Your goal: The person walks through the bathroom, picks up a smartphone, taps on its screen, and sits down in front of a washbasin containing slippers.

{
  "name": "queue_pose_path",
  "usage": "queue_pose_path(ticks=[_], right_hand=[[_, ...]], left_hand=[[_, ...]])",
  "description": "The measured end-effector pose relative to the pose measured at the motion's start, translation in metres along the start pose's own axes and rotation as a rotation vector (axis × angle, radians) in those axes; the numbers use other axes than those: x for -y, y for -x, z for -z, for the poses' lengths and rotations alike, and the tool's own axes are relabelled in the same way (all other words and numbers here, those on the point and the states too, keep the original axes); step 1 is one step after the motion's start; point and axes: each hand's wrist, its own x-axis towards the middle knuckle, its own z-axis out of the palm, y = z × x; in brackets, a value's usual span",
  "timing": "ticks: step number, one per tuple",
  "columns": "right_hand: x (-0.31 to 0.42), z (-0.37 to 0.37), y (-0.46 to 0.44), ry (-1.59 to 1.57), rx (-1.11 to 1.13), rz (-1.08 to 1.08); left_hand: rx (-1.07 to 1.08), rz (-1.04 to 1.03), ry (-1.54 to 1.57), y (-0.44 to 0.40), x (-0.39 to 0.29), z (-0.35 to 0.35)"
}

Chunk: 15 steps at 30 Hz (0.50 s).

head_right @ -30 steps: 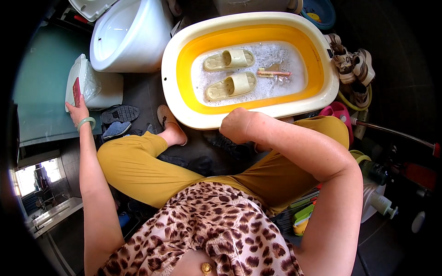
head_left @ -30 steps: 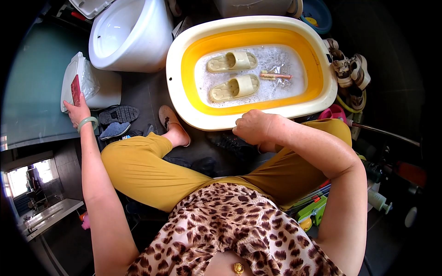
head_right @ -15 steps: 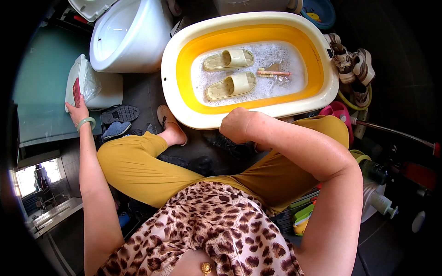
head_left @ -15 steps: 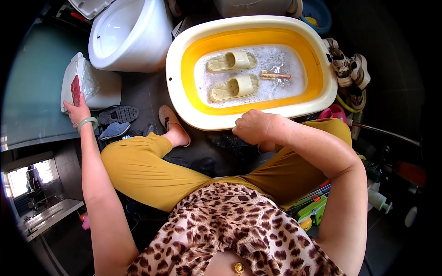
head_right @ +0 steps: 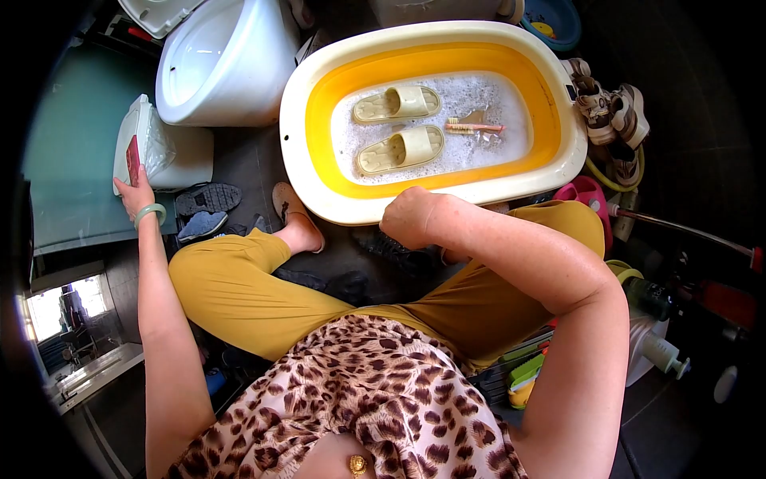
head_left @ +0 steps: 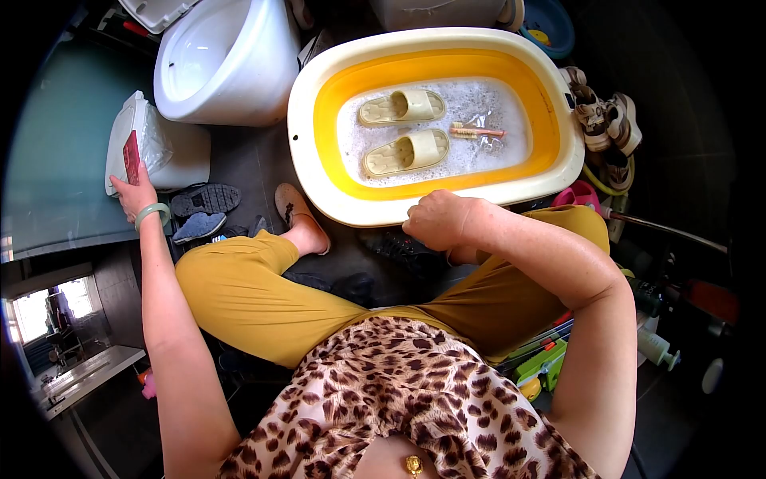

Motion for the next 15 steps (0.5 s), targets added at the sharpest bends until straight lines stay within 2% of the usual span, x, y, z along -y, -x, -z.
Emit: queue_pose_path(ticks=[15], right_hand=[[-0.0005, -0.0023, -0.0013, 0.005, -0.004, 0.009]], left_hand=[[-0.012, -0.014, 0.007, -0.0018, 0.002, -0.0023]])
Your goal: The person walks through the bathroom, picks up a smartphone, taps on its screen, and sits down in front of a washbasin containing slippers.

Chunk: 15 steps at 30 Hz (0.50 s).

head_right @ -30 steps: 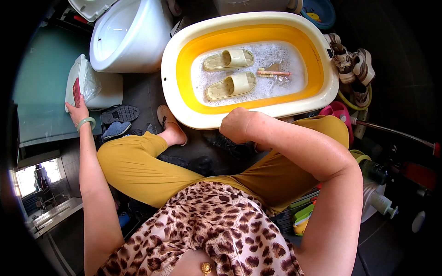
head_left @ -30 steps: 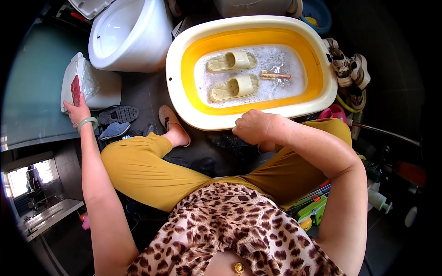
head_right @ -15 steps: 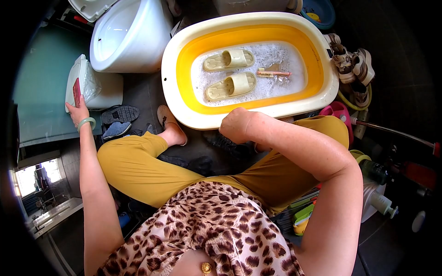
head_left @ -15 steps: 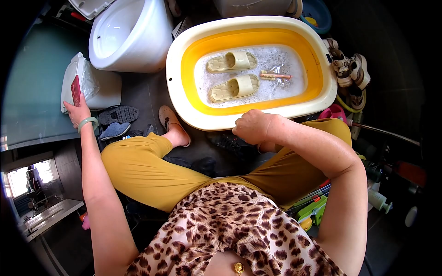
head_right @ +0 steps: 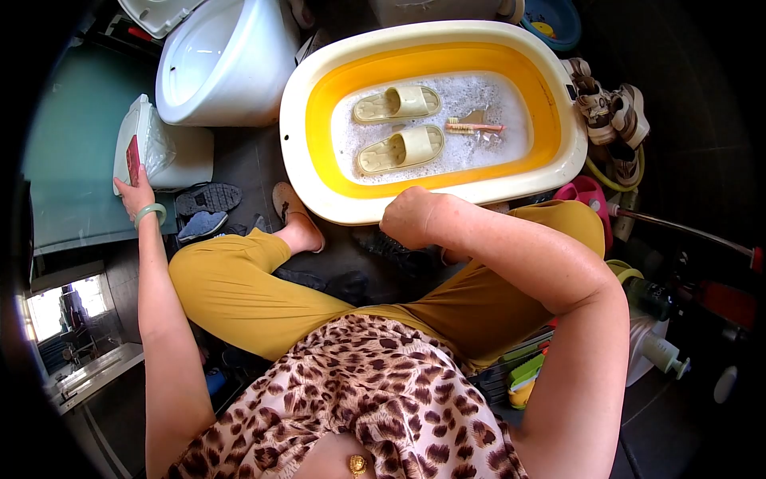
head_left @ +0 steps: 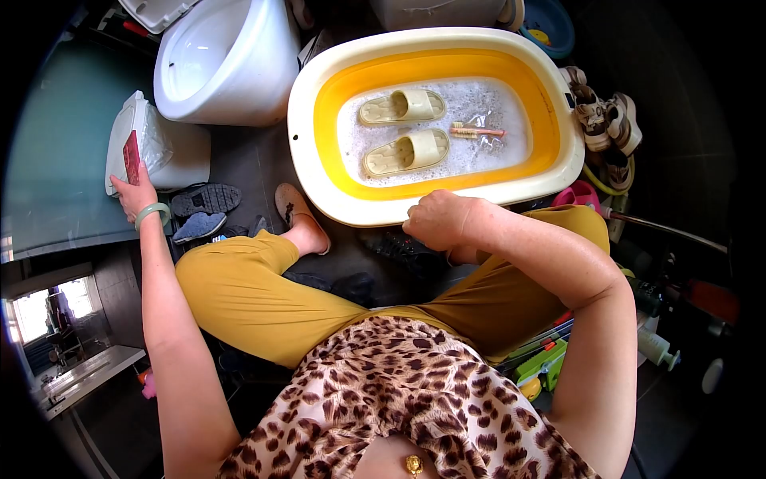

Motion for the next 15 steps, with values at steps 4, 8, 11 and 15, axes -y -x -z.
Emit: queue_pose_path(ticks=[4, 8, 11, 15], right_hand=[[0.0001, 0.001, 0.0007, -0.006, 0.0, -0.003], [0.0, 0.0007, 0.0006, -0.005, 0.001, -0.002], [0.0004, 0.0015, 0.0011, -0.007, -0.001, -0.002], [-0.0001, -0.0006, 0.0001, -0.016, -0.009, -0.006]], left_hand=[[-0.001, -0.002, -0.001, 0.0009, -0.0009, 0.0011], [0.012, 0.011, 0.0, 0.0007, -0.0024, 0.0035], [0.017, 0.018, 0.004, 0.0015, -0.003, 0.0039], [0.01, 0.01, -0.009, 0.0022, -0.003, 0.0036]])
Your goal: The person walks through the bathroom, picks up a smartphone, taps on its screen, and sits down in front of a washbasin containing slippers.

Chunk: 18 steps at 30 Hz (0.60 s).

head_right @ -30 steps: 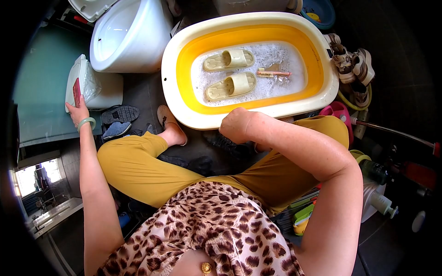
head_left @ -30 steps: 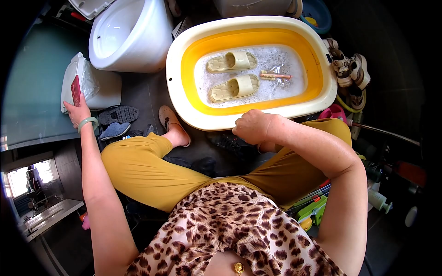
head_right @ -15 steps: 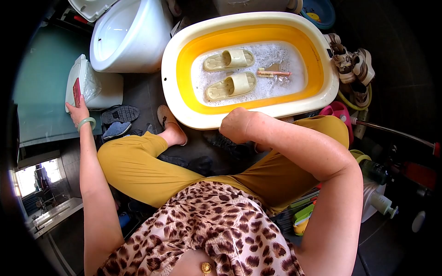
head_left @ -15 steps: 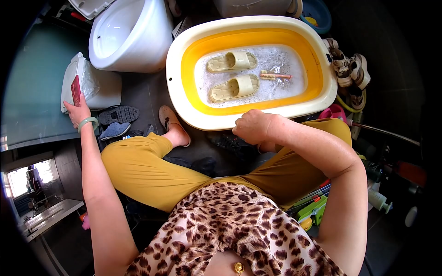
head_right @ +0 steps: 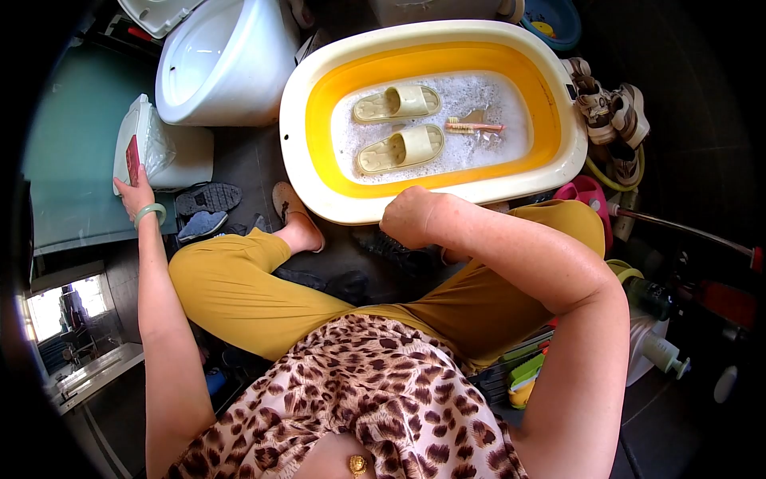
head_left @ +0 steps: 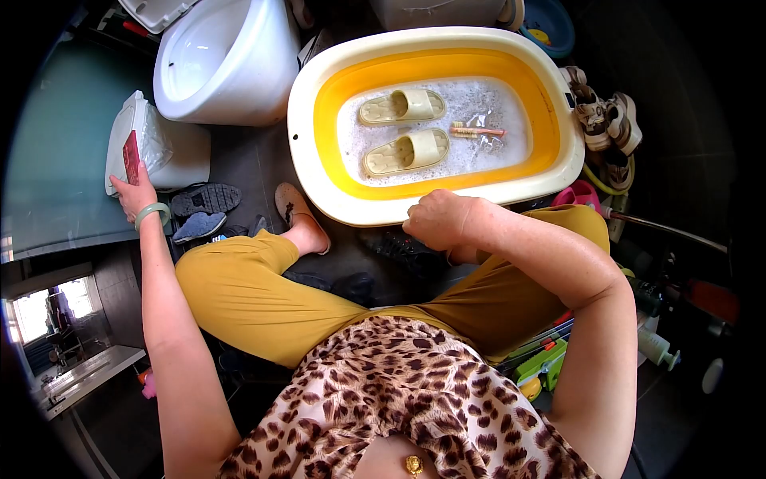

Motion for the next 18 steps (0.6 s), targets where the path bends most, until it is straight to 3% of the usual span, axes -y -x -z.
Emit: queue_pose_path(ticks=[18], right_hand=[[-0.0004, -0.0008, -0.0001, 0.006, -0.001, 0.004]], left_hand=[[-0.017, -0.014, 0.006, -0.0035, 0.0045, -0.0048]])
